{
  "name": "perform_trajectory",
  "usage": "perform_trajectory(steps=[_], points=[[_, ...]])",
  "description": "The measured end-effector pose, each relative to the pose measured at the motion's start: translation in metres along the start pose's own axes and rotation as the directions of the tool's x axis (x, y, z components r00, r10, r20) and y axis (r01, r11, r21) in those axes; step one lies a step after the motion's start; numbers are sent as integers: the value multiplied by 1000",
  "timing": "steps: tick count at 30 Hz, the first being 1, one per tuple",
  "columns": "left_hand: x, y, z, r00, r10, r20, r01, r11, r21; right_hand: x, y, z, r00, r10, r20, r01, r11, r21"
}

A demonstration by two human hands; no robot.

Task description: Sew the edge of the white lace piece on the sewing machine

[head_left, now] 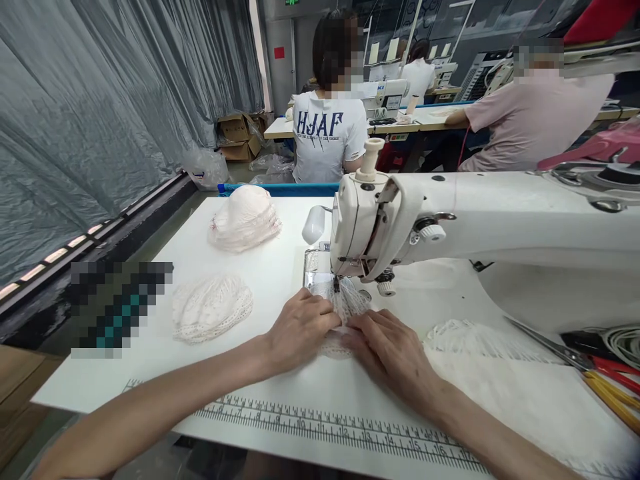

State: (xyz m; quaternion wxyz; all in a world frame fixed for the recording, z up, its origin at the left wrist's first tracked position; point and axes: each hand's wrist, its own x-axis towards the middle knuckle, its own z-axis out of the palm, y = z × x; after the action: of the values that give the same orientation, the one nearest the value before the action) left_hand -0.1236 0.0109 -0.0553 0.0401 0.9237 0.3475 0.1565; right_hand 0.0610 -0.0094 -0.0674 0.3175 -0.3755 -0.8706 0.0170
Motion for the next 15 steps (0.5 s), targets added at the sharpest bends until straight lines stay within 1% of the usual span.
perform_trajectory(steps=[3, 7, 11, 15], points=[[-8, -4, 2, 998, 55, -24, -54, 998, 25, 0, -1, -6, 994, -23, 111, 22, 1000, 8], [-17, 0, 1, 988, 113, -108, -106, 992, 72, 0, 1, -17, 973, -26, 230, 16, 999, 46], [-21, 4, -2, 975, 169, -143, -154, 982, 111, -3, 4, -22, 954, -45, 298, 15, 995, 101], [-23, 7, -6, 965, 197, -174, -181, 978, 106, -6, 4, -21, 948, -79, 309, 46, 993, 112]])
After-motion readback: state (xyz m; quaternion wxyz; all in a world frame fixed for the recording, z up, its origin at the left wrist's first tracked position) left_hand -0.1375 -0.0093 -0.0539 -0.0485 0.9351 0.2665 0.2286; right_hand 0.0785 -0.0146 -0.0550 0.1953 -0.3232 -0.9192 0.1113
